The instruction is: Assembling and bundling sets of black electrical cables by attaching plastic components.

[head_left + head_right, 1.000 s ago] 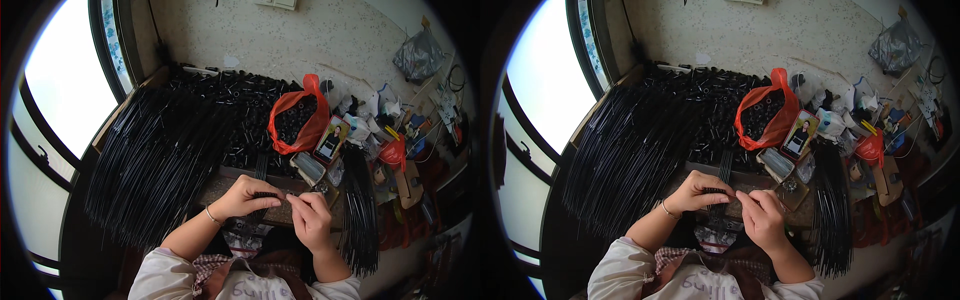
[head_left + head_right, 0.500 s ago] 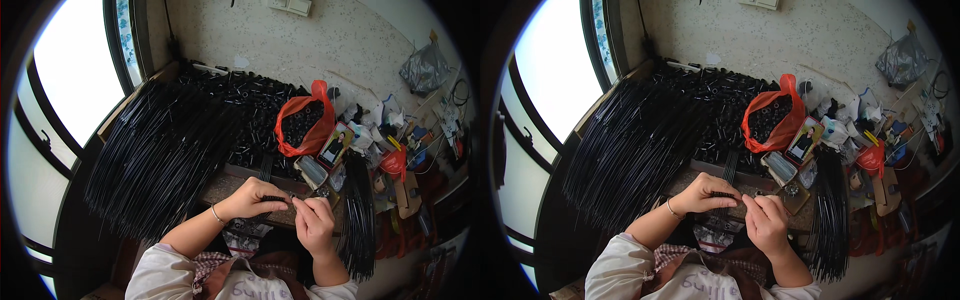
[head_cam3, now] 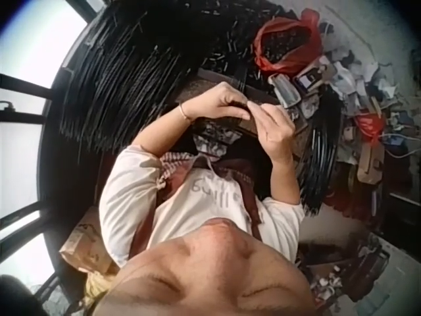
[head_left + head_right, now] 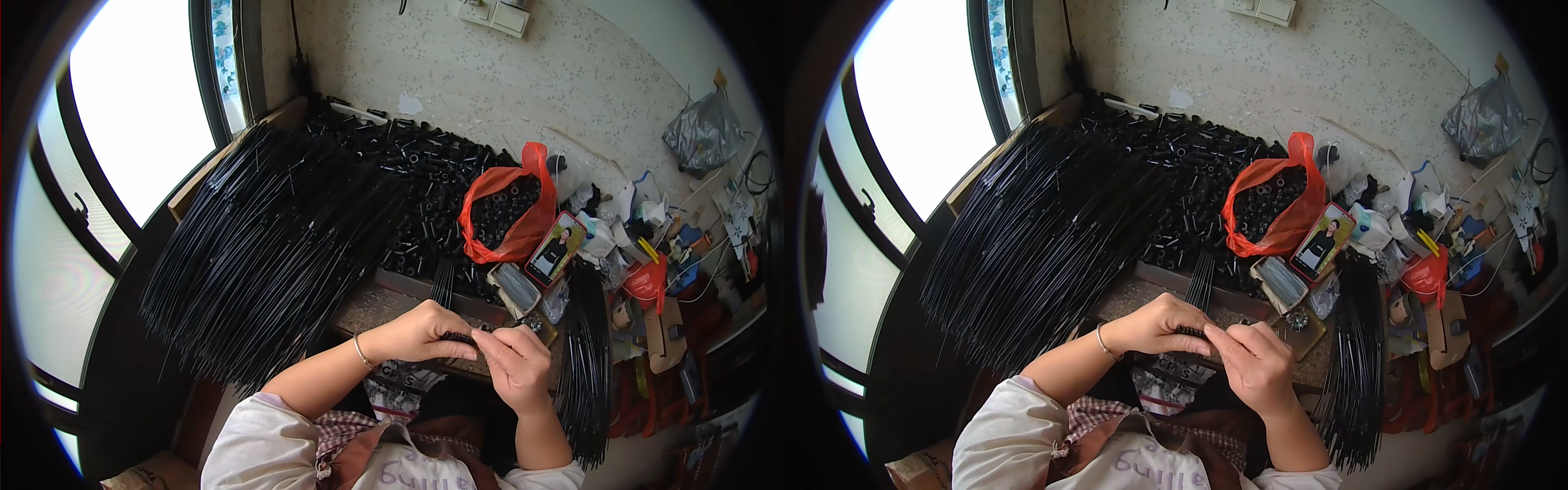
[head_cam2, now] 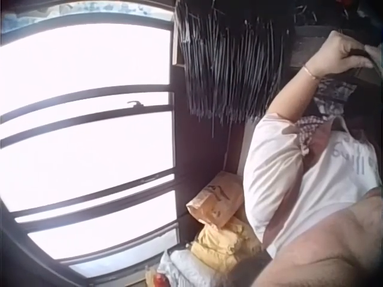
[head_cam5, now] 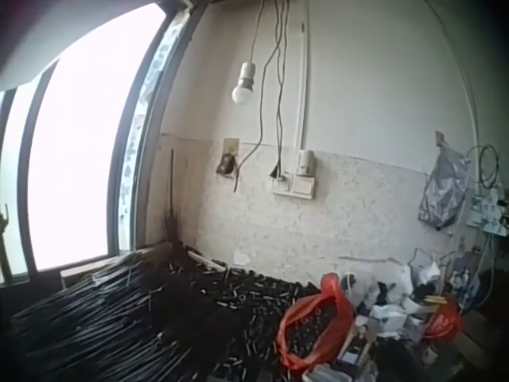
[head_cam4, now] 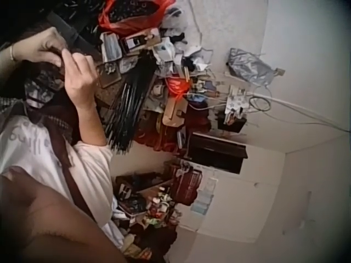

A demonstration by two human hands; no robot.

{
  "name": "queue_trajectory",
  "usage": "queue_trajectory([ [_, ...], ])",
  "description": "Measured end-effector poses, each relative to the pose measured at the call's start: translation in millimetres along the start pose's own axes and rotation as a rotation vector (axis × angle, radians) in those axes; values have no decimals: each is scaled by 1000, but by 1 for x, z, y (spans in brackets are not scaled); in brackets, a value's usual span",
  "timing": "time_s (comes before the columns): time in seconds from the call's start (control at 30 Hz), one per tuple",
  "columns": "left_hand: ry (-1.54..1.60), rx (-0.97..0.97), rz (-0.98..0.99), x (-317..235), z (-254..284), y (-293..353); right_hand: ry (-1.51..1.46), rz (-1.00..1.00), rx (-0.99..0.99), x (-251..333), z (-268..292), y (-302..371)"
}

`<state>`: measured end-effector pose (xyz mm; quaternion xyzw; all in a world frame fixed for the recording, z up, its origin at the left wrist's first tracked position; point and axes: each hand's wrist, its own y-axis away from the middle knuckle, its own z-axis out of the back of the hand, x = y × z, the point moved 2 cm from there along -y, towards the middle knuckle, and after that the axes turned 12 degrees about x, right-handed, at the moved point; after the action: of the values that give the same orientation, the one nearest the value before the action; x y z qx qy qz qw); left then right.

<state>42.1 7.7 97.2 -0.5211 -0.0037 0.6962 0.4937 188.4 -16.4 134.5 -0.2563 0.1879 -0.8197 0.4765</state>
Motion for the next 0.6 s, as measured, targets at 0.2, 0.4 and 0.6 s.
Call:
queue_trajectory([
  [0.2,-41,175,40,2,-2,-1,-111,131,31,0,8,-7],
  [0.4,83,82,175,11,-13,6,-205,-32,135,11,0,-15],
  [0.6,-816,193,655,50,-51,54,-158,-54,105,14,1,-16],
])
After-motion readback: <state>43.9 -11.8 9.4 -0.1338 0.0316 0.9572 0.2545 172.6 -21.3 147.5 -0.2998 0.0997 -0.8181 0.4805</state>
